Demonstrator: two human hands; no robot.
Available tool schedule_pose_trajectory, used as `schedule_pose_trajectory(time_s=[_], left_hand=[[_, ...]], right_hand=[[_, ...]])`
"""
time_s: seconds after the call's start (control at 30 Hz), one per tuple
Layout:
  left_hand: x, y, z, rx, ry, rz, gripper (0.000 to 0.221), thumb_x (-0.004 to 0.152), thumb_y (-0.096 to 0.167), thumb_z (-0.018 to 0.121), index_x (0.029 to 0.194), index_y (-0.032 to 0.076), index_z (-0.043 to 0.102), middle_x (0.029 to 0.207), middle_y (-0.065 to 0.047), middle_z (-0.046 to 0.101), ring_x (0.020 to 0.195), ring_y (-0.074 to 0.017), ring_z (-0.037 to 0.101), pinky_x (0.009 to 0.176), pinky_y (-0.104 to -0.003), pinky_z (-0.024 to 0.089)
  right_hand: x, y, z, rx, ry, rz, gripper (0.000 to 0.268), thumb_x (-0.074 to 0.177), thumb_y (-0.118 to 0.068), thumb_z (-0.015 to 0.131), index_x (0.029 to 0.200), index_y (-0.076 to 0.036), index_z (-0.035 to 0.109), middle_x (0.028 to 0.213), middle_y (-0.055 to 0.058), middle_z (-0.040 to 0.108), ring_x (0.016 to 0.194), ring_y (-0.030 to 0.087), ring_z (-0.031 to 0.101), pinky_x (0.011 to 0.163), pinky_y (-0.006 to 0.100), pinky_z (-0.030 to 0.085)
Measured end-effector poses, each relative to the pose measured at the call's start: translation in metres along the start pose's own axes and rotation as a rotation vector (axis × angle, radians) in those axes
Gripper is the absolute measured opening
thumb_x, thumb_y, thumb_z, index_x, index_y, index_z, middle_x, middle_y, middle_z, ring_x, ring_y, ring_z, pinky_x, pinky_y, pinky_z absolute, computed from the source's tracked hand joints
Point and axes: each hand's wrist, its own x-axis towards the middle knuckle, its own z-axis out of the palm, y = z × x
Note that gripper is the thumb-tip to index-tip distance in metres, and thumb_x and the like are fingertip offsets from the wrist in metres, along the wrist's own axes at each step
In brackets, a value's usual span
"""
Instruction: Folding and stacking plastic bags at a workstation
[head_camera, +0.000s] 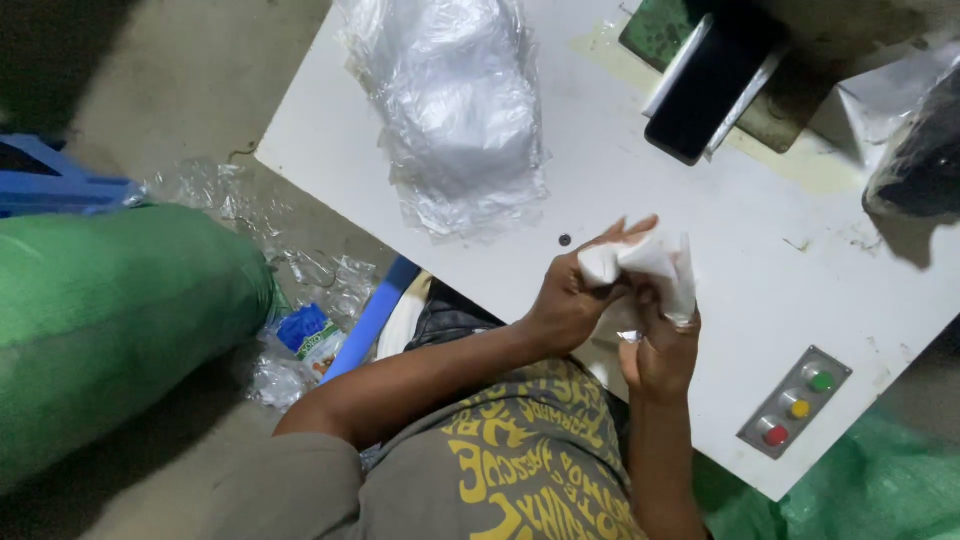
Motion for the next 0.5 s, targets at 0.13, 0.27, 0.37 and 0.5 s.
schedule_pose_trajectory(time_s=[0.13,0.27,0.37,0.5], left_hand=[[0.026,0.053,-0.032,-0.002,-0.162,0.189,0.046,0.104,0.007,0.067,0.148,0.006,0.055,0.151,-0.017,0.058,0.148,-0.0285,0.047,0.127,-0.049,0.032],[0.068,0.086,-0.109,0.867,0.05,0.356,0.018,0.094,0.017,0.081,0.11,0.012,0.077,0.095,-0.004,0.07,0.074,-0.0192,0.068,0.065,-0.03,0.055],[0.068,0.055,-0.166,1.36,-0.118,-0.032,0.032,0.074,0.014,0.09,0.102,0.009,0.075,0.09,-0.014,0.068,0.084,-0.0424,0.071,0.073,-0.055,0.058],[0.074,0.058,-0.171,1.408,-0.212,-0.084,0.014,0.084,0.015,0.083,0.095,0.01,0.075,0.084,-0.013,0.072,0.08,-0.041,0.073,0.072,-0.051,0.058]], right_hand=[[-0.007,0.016,-0.003,0.018,0.145,0.168,0.033,0.085,0.012,0.066,0.117,0.004,0.065,0.098,0.022,0.067,0.077,0.038,0.07,0.059,0.047,0.064],[-0.002,0.027,0.001,-0.566,0.064,0.229,0.022,0.085,0.006,0.078,0.106,0.003,0.075,0.088,0.023,0.072,0.077,0.024,0.07,0.05,0.046,0.061],[-0.006,-0.001,0.011,-0.414,0.389,0.356,0.034,0.085,0.006,0.072,0.117,-0.005,0.069,0.097,0.015,0.073,0.078,0.023,0.072,0.056,0.042,0.065],[0.01,0.005,-0.081,-0.489,0.613,0.282,0.058,0.089,-0.01,0.086,0.14,-0.011,0.06,0.117,0.012,0.07,0.099,0.018,0.068,0.084,0.043,0.061]])
